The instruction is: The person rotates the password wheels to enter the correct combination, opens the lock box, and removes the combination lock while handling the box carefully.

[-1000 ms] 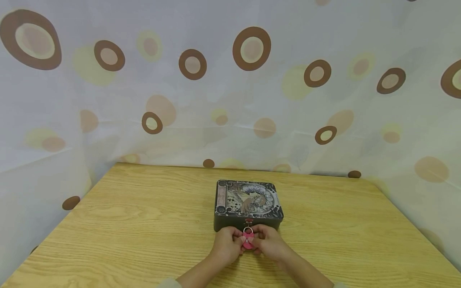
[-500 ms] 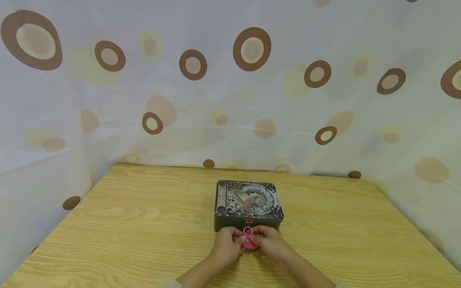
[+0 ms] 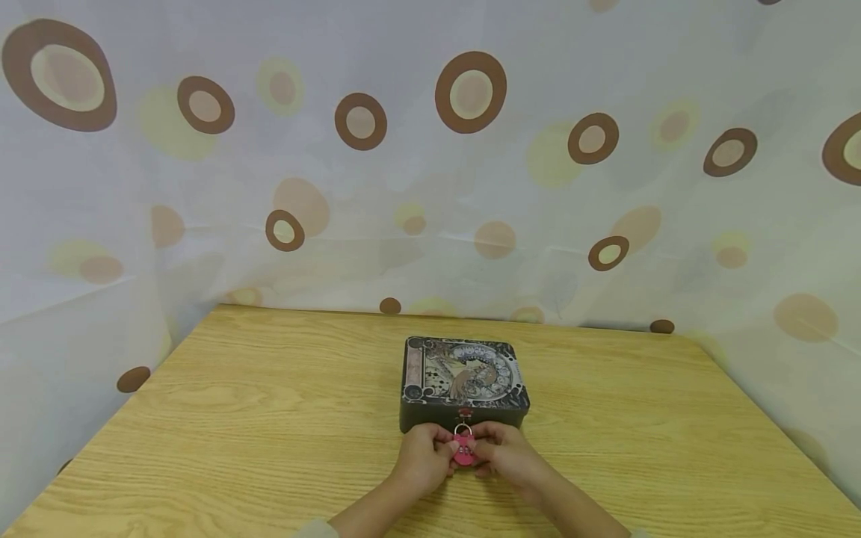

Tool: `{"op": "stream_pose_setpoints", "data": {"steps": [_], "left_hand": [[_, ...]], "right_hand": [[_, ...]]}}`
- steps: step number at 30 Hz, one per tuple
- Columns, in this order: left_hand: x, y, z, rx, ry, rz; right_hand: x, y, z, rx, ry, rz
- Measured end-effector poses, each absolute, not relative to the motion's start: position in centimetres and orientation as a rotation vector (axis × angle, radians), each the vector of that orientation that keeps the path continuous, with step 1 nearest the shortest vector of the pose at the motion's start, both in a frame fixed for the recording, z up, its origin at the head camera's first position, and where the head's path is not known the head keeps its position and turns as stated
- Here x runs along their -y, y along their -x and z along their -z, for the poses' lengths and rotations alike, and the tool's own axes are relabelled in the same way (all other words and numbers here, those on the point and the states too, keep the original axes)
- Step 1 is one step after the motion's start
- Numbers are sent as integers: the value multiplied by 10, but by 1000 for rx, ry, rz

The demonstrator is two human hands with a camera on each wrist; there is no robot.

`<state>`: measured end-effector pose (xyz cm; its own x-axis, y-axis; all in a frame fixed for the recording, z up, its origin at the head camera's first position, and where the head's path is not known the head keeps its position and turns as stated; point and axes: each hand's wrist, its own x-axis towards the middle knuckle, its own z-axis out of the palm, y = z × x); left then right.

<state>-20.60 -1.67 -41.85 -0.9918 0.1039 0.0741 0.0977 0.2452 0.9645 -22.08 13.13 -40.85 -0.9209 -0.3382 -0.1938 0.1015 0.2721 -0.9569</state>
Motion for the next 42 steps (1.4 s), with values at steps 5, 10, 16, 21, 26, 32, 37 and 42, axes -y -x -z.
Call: {"op": "stream_pose_setpoints", "data": {"steps": [5,10,16,21,26,32,37,42], "left_hand": [[17,207,419,-2466,-199,-1913],[17,206,418,-2456,-190,-1922],[16,206,418,-2449,-175,-1920],[16,206,418,-2455,-180,-1922],[16,205,419,-2462,-195,-1927],[16,205,419,-2475,-205,-1921],[16,206,419,-2493,-216,-1910],[16,206,420,-2495,-211,-1903]], "right_hand": [[-132,220,408,-2163,229,1697],[-131,219,407,-2153,242,1701],[-130,218,406,-2146,241,1712],[-129,218,407,-2170,245,1708],[-129,220,409,-2223,263,1679],[-128,221,410,-2272,236,1645],[-125,220,409,-2332,190,1623],[-122,217,407,-2380,171,1630]]}}
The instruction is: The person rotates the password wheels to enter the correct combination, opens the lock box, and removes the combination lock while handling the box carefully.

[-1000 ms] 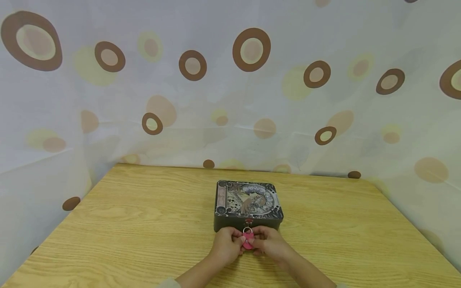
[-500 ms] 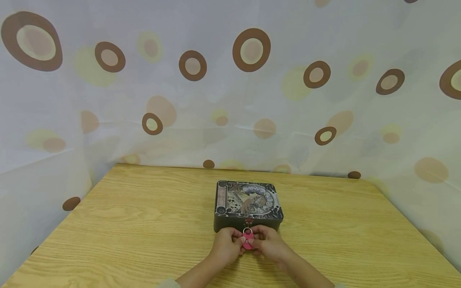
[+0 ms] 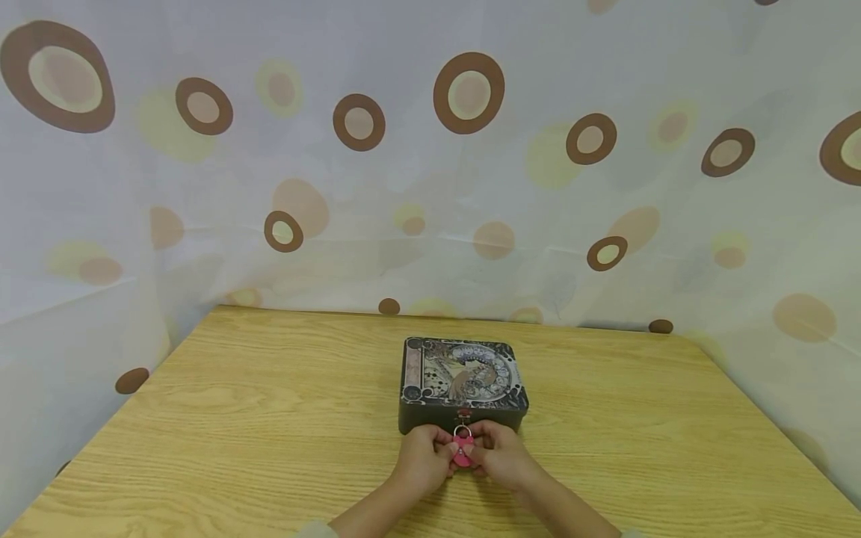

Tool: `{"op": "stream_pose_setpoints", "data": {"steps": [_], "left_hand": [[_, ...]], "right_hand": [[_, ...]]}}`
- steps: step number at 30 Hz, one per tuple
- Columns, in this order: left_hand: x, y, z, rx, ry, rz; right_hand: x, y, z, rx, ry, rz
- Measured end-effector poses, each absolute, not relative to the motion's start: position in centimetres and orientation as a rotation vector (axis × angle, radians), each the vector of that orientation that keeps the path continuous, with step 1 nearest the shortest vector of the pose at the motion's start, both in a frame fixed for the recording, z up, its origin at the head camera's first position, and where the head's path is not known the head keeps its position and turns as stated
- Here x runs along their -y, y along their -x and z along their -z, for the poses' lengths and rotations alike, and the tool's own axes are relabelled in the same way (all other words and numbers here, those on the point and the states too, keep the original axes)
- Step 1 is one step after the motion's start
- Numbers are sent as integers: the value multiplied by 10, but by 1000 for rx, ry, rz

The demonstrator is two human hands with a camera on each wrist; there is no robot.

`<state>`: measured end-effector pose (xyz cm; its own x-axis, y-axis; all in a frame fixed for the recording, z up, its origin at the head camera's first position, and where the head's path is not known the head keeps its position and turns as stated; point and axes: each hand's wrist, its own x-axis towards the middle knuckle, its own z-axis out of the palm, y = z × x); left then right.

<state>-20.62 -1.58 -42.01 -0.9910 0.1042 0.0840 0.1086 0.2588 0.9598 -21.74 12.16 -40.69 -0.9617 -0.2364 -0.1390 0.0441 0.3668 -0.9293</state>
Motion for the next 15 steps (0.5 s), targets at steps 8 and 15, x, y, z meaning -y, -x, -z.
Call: {"op": "stream_pose_setpoints", "data": {"steps": [8,15], "left_hand": [[16,206,420,2496,218,1893],[16,206,420,2500,214,1914]], "right_hand": [[-127,225,423,-2377,220,1672],[-128,223,418,-2299,193,1669]]}}
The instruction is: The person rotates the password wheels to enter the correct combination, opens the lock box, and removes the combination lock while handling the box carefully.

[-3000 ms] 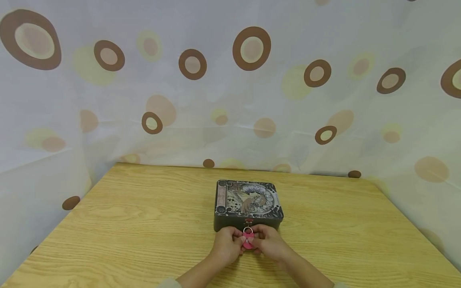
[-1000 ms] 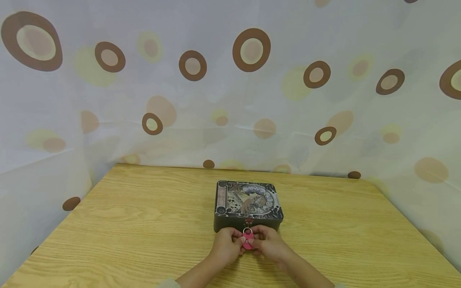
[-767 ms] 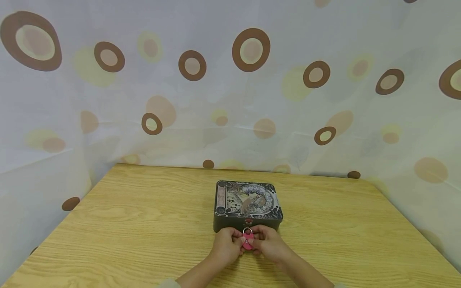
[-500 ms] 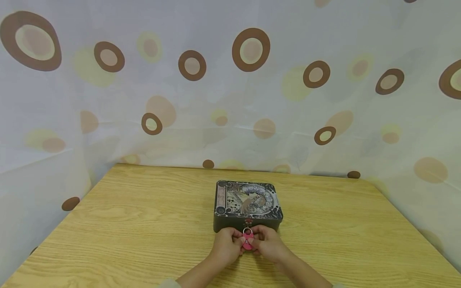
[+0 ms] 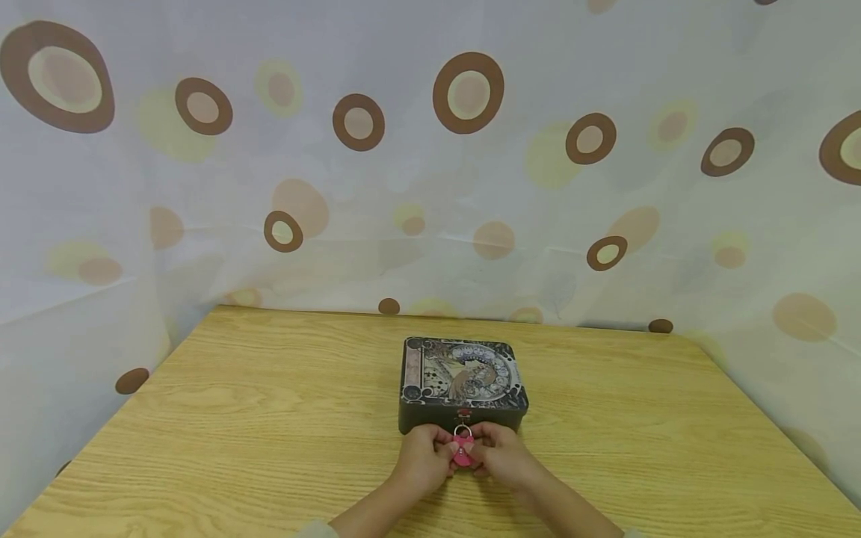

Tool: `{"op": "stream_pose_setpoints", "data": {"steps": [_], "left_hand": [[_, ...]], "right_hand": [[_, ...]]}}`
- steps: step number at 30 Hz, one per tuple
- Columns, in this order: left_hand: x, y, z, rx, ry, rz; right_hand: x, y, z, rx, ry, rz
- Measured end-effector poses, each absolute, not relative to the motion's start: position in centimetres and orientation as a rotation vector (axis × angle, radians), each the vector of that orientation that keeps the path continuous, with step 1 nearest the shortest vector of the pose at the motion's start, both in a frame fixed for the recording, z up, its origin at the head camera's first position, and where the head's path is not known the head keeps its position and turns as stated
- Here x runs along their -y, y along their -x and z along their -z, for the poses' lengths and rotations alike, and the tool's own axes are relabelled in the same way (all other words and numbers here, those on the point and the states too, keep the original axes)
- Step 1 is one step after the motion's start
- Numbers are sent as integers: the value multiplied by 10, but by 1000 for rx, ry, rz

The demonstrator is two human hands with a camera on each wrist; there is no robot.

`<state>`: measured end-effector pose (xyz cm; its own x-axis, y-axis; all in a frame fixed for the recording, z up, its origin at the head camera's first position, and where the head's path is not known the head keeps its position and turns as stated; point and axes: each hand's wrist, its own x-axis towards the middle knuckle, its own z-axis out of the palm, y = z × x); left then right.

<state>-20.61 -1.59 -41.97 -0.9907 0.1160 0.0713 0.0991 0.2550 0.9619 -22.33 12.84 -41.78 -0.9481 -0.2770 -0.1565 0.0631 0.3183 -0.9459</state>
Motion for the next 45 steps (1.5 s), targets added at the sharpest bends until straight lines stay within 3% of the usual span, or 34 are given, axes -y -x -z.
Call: {"op": "stream_pose_setpoints", "data": {"steps": [45], "left_hand": [[17,206,418,-2465,-191,-1928]], "right_hand": [[-126,219,408,-2268,186,1684]]}}
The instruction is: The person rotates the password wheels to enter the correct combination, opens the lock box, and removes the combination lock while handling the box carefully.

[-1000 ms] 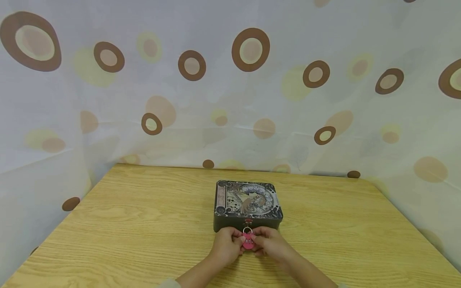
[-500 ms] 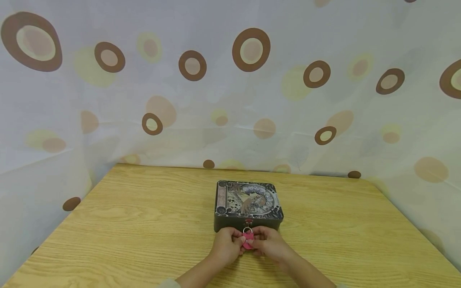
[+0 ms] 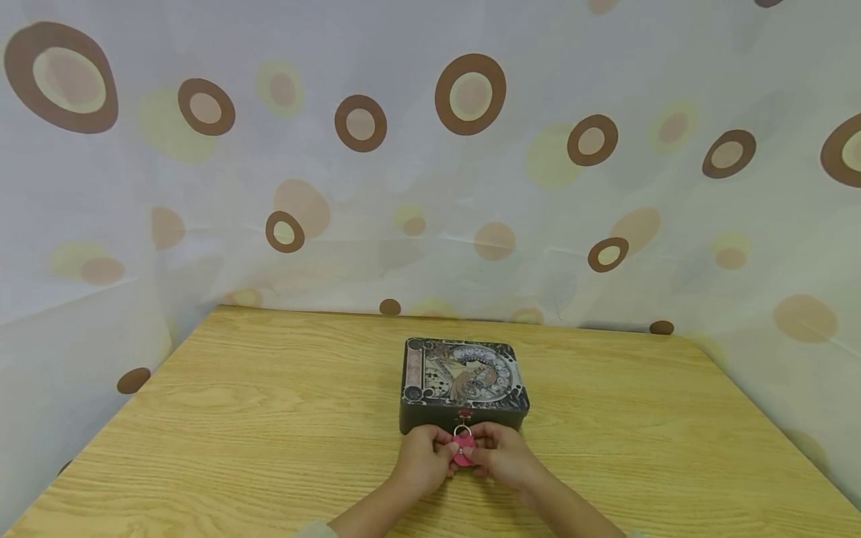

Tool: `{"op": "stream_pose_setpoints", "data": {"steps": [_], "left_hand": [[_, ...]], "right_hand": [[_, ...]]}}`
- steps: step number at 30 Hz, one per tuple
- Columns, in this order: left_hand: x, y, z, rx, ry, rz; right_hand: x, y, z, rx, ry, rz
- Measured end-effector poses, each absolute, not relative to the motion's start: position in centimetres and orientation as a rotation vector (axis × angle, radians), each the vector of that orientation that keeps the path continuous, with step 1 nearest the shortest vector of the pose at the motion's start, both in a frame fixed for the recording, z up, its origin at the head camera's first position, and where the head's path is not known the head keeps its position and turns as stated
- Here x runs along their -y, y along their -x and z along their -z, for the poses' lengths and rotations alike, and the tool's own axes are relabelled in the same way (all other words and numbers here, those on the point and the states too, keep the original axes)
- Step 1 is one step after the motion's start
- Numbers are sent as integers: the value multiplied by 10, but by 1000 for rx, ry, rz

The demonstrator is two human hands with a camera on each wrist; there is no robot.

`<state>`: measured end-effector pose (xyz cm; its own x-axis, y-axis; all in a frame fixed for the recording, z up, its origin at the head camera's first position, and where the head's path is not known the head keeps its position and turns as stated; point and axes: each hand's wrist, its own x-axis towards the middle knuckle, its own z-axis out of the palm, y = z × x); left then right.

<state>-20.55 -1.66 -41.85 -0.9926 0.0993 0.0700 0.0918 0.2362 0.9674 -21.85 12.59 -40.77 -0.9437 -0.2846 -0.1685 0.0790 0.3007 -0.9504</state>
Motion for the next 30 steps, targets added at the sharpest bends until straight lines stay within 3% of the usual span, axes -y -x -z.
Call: {"op": "stream_pose_setpoints", "data": {"steps": [30], "left_hand": [[17,207,420,-2496,-214,-1886]], "right_hand": [[-127,219,408,-2244,144,1674]]}}
